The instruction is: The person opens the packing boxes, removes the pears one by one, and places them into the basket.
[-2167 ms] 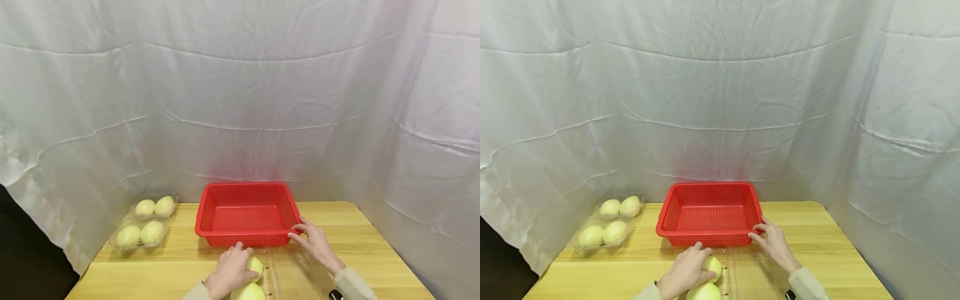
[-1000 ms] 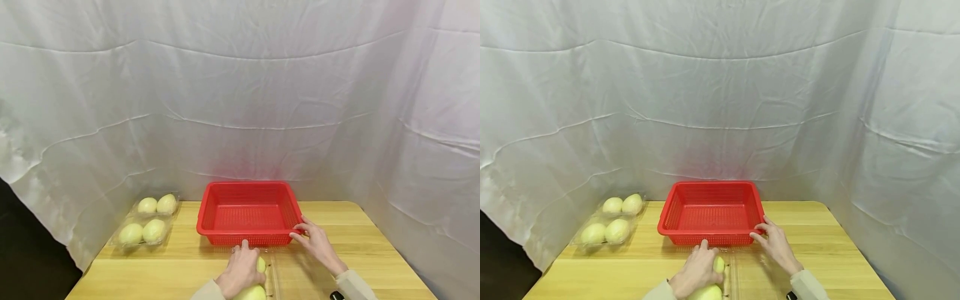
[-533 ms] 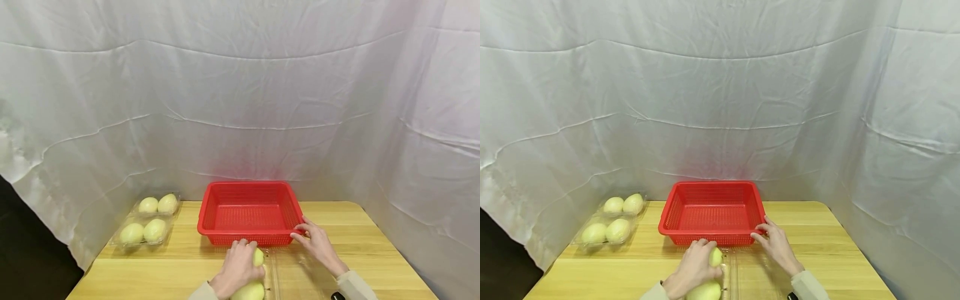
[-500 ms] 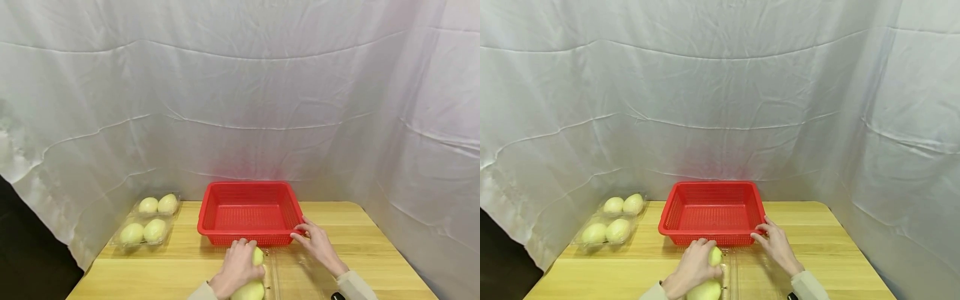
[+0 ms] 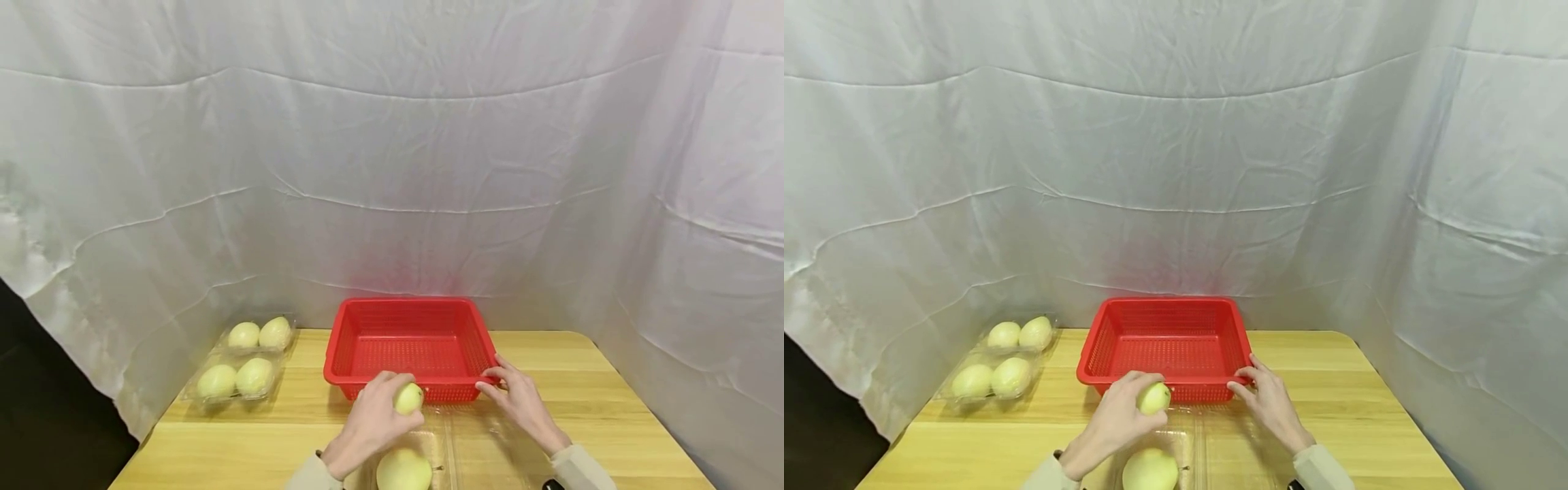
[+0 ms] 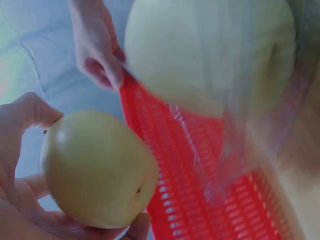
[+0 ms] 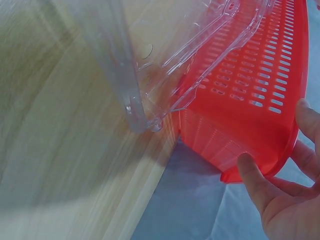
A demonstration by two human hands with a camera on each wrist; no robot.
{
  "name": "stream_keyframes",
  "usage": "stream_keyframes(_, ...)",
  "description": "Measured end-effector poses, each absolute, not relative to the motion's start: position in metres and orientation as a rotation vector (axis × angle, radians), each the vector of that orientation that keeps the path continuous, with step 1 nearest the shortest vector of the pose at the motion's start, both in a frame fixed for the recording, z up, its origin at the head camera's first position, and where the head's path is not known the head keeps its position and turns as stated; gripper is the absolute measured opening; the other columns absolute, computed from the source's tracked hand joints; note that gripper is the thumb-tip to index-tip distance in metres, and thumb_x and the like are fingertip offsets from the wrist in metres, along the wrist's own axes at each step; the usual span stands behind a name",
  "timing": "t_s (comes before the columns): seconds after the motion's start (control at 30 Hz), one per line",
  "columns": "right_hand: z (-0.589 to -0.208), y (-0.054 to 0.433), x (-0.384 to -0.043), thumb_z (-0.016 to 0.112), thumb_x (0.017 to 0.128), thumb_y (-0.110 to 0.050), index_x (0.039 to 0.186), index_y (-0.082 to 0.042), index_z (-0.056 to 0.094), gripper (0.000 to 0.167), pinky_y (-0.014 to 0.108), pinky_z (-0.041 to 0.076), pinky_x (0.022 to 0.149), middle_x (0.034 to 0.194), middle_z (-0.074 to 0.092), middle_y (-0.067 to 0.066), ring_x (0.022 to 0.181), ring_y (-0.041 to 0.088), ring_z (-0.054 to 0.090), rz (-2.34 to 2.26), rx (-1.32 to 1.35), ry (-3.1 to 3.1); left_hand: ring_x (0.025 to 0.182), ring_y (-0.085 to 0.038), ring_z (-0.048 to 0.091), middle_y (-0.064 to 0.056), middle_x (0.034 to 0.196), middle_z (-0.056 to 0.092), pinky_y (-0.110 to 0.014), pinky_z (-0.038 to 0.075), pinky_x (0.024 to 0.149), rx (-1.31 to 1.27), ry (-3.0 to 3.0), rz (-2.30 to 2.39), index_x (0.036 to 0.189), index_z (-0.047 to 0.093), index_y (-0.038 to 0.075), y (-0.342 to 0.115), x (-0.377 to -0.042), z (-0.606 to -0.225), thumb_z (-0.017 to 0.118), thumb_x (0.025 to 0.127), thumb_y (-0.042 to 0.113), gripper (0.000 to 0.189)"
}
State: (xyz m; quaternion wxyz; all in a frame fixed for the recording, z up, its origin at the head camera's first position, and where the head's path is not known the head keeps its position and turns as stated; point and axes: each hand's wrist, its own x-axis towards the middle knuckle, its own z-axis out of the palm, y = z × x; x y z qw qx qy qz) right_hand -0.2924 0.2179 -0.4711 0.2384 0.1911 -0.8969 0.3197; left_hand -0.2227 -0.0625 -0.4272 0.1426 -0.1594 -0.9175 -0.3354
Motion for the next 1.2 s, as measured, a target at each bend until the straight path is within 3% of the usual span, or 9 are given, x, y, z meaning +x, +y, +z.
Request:
stream_keyframes(0.2,-0.469,0.218,-0.292,0.080,0.079,-0.013,0.088,-0.008,0.072,0.013,0.040,0.058,0.073,0.134,0.051,0.036,0.104,0.048,0.065,0.921,0.519,-2.466,0.084,-0.011,0.053,0.001,0.113,0.059,-0.023,0.043,0.058,-0.363,-2.600,-1.038,0.124,0.062,0.027,-0.074,-0.236,-0.415,0.067,0.076,0.033,0.048)
stream_keyframes(0.37,-0.469,0.218,-0.293,0.080,0.080,-0.013,0.089,-0.007,0.072,0.014,0.033,0.059,0.069,0.134,0.051,0.036,0.111,0.049,0.061,0.948,0.520,-2.465,0.077,-0.012,0.053,0.001,0.108,0.057,-0.023,0.044,0.057,-0.332,-2.506,-0.983,0.122,0.058,0.025,-0.088,-0.260,-0.413,0.061,0.084,0.033,0.039)
stream_keyframes(0.73,-0.471,0.217,-0.291,0.079,0.081,-0.018,0.090,-0.010,0.072,0.014,0.022,0.057,0.063,0.135,0.051,0.035,0.106,0.045,0.065,0.977,0.508,-2.461,0.085,-0.020,0.055,-0.010,0.113,0.058,-0.029,0.048,0.065,-0.327,-2.471,-0.855,0.126,0.058,0.015,-0.118,-0.309,-0.430,0.066,0.087,0.030,0.043)
stream_keyframes(0.93,-0.472,0.219,-0.291,0.080,0.080,-0.017,0.090,-0.011,0.072,0.014,0.026,0.058,0.064,0.134,0.052,0.034,0.101,0.042,0.068,0.945,0.499,-2.452,0.093,-0.026,0.057,-0.014,0.117,0.058,-0.039,0.053,0.077,-0.420,-2.496,-0.717,0.124,0.058,0.014,-0.123,-0.320,-0.444,0.066,0.088,0.031,0.040)
stream_keyframes(1.07,-0.473,0.219,-0.290,0.080,0.080,-0.019,0.092,-0.011,0.073,0.016,0.023,0.056,0.062,0.136,0.052,0.033,0.089,0.032,0.073,0.909,0.485,-2.478,0.093,-0.024,0.057,-0.013,0.117,0.058,-0.036,0.053,0.073,-0.457,-2.481,-0.685,0.123,0.060,0.014,-0.125,-0.321,-0.454,0.070,0.086,0.030,0.042)
stream_keyframes(1.2,-0.472,0.219,-0.289,0.080,0.081,-0.021,0.093,-0.012,0.073,0.016,0.027,0.055,0.063,0.137,0.051,0.032,0.085,0.026,0.073,0.888,0.486,-2.490,0.097,-0.022,0.058,-0.012,0.120,0.058,-0.037,0.055,0.078,-0.495,-2.525,-0.686,0.128,0.060,0.012,-0.126,-0.323,-0.455,0.072,0.085,0.031,0.049)
